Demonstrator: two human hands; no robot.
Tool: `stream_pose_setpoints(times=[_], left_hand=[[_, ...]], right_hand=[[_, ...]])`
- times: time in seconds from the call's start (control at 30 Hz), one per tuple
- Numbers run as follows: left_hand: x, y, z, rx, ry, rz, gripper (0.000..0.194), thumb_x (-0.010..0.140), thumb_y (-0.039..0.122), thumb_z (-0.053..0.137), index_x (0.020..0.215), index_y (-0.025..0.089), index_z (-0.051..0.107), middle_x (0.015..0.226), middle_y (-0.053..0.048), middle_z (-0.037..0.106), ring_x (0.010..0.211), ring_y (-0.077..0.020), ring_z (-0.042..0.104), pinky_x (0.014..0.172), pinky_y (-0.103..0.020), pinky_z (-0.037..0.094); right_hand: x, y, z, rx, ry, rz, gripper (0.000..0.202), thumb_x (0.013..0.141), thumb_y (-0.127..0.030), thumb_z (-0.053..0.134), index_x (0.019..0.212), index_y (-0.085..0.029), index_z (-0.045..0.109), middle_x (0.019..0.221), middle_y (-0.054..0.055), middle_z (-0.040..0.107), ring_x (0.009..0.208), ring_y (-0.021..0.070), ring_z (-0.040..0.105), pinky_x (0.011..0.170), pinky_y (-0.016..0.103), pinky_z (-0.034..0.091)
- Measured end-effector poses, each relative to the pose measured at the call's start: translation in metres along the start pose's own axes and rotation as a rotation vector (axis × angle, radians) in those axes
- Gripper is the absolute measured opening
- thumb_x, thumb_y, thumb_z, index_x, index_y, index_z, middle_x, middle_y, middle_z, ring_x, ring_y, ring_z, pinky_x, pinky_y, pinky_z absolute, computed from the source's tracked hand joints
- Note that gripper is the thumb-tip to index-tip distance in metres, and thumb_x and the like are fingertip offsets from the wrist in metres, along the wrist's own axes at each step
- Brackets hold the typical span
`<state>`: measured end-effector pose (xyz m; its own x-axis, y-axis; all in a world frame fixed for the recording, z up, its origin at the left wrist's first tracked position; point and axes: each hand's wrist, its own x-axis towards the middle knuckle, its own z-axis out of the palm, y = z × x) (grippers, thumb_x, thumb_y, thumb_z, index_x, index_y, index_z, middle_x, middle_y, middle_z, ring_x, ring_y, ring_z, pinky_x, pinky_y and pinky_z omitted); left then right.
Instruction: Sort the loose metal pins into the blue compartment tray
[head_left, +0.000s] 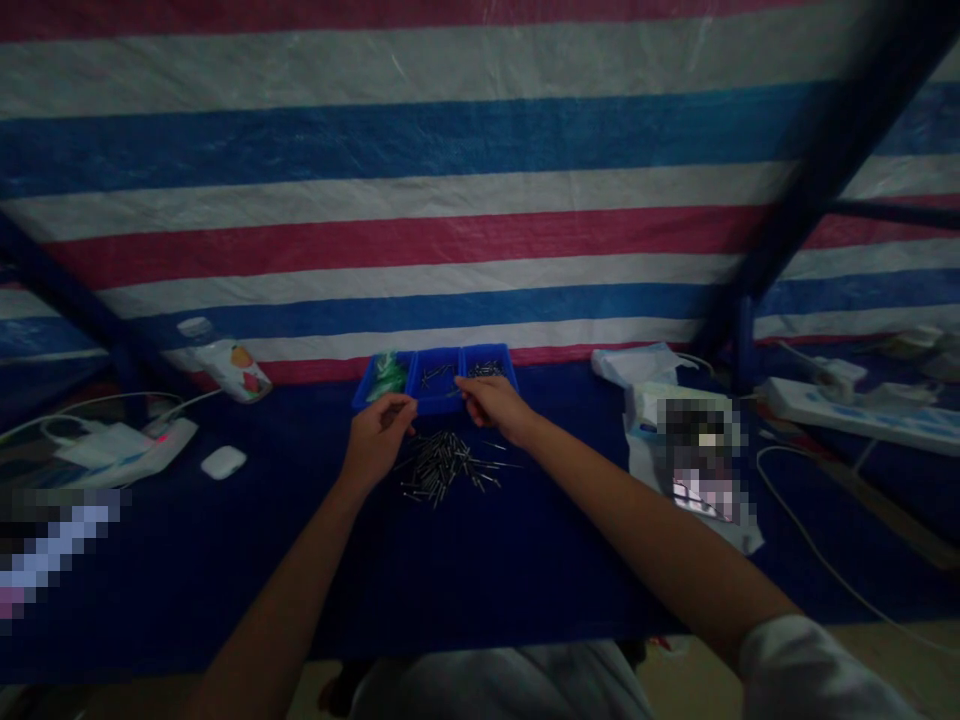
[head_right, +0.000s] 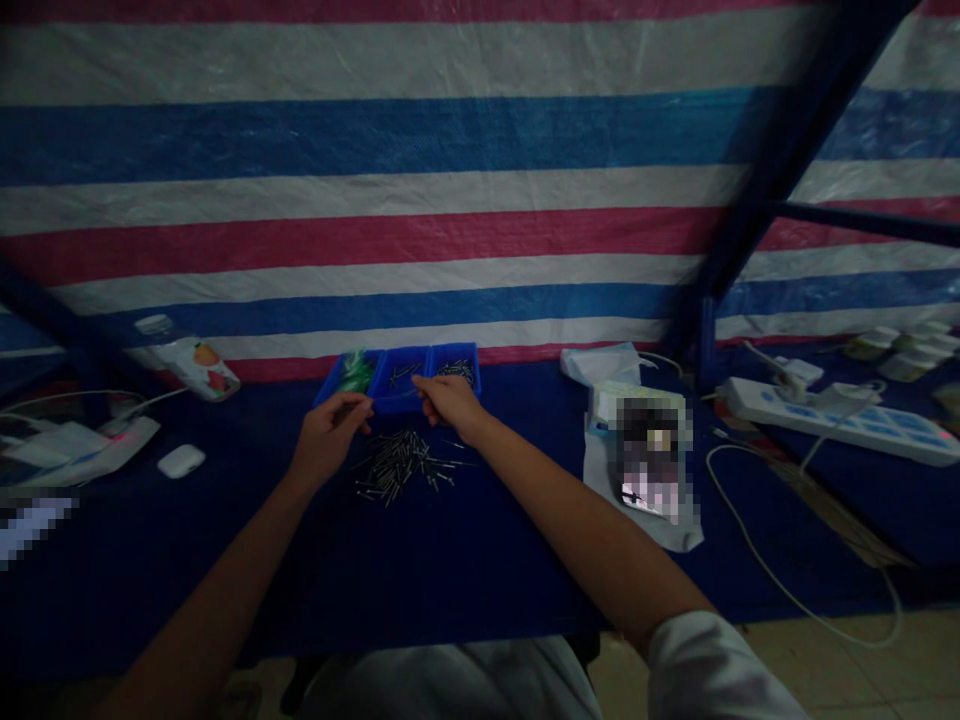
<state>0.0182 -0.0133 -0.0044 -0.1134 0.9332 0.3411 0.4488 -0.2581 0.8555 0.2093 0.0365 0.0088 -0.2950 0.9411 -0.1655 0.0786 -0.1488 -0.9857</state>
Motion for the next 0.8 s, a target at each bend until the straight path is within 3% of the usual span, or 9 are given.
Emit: stream_pose_setpoints(times=[0.13,0.2,0.3,0.43,0.53,0.6,0.67,0.8], left_hand=[[-0.001,-0.003,0.0,0.1,-0.013,0.025,0.025,0.085,0.04,0.057,0.09,0.017,0.064,0.073,-0.002,0.067,0.061,-0.0168,0.063,0.06,-0.028,0.049],[-0.001,-0.005,-0.001,0.219,-0.05,0.1,0.023,0.086,0.038,0.056,0.091,0.018,0.065,0.078,-0.003,0.069,0.067,-0.0182,0.064,0.065,-0.031,0.05],[-0.002,-0.008,-0.003,0.402,-0.18,0.23,0.019,0.087,0.034,0.055,0.094,0.02,0.066,0.086,-0.004,0.069,0.076,-0.0201,0.065,0.073,-0.034,0.051],[-0.002,-0.011,-0.004,0.517,-0.315,0.282,0.022,0.088,0.036,0.055,0.098,0.02,0.066,0.097,-0.006,0.068,0.089,-0.0232,0.064,0.083,-0.038,0.049],[-0.002,-0.013,-0.005,0.554,-0.361,0.279,0.023,0.088,0.036,0.054,0.099,0.02,0.067,0.102,-0.007,0.068,0.095,-0.0248,0.063,0.087,-0.04,0.048],[-0.002,-0.014,-0.004,0.563,-0.386,0.267,0.022,0.088,0.036,0.054,0.099,0.021,0.067,0.101,-0.007,0.068,0.093,-0.0248,0.064,0.085,-0.039,0.048],[-0.003,-0.015,-0.004,0.56,-0.401,0.251,0.022,0.087,0.035,0.055,0.098,0.021,0.067,0.099,-0.007,0.068,0.089,-0.0243,0.064,0.081,-0.038,0.05],[-0.004,-0.014,-0.002,0.532,-0.422,0.235,0.021,0.086,0.032,0.053,0.097,0.022,0.069,0.096,-0.006,0.069,0.082,-0.0224,0.065,0.075,-0.034,0.05]], right_hand=[[-0.001,-0.008,-0.002,-0.094,0.021,-0.06,0.03,0.087,-0.048,0.055,0.08,-0.019,0.055,0.063,0.001,0.062,0.038,0.0078,0.048,0.038,0.024,0.028],[-0.022,-0.006,-0.014,-0.238,-0.002,-0.153,0.028,0.088,-0.044,0.054,0.08,-0.018,0.058,0.063,0.001,0.063,0.04,0.0086,0.05,0.041,0.025,0.034],[-0.077,0.003,-0.045,-0.516,0.02,-0.347,0.021,0.087,-0.039,0.057,0.088,-0.02,0.065,0.07,0.001,0.067,0.055,0.0121,0.06,0.051,0.025,0.042],[-0.162,0.035,-0.097,-0.789,0.312,-0.509,0.019,0.089,-0.035,0.054,0.096,-0.022,0.066,0.074,0.001,0.069,0.064,0.0151,0.063,0.06,0.028,0.048],[-0.206,0.069,-0.135,-0.96,0.663,-0.697,0.01,0.086,-0.03,0.059,0.088,-0.022,0.065,0.077,0.002,0.069,0.066,0.0172,0.064,0.063,0.03,0.051],[-0.22,0.087,-0.153,-1.073,0.85,-0.738,0.006,0.084,-0.029,0.061,0.085,-0.023,0.064,0.081,0.004,0.069,0.076,0.0208,0.065,0.072,0.035,0.052],[-0.224,0.098,-0.165,-1.129,0.949,-0.732,0.007,0.084,-0.029,0.061,0.088,-0.023,0.063,0.091,0.007,0.068,0.089,0.0247,0.065,0.082,0.041,0.051],[-0.219,0.103,-0.169,-1.165,0.94,-0.693,0.017,0.085,-0.034,0.059,0.096,-0.022,0.063,0.114,0.011,0.063,0.12,0.0329,0.052,0.096,0.053,0.044]])
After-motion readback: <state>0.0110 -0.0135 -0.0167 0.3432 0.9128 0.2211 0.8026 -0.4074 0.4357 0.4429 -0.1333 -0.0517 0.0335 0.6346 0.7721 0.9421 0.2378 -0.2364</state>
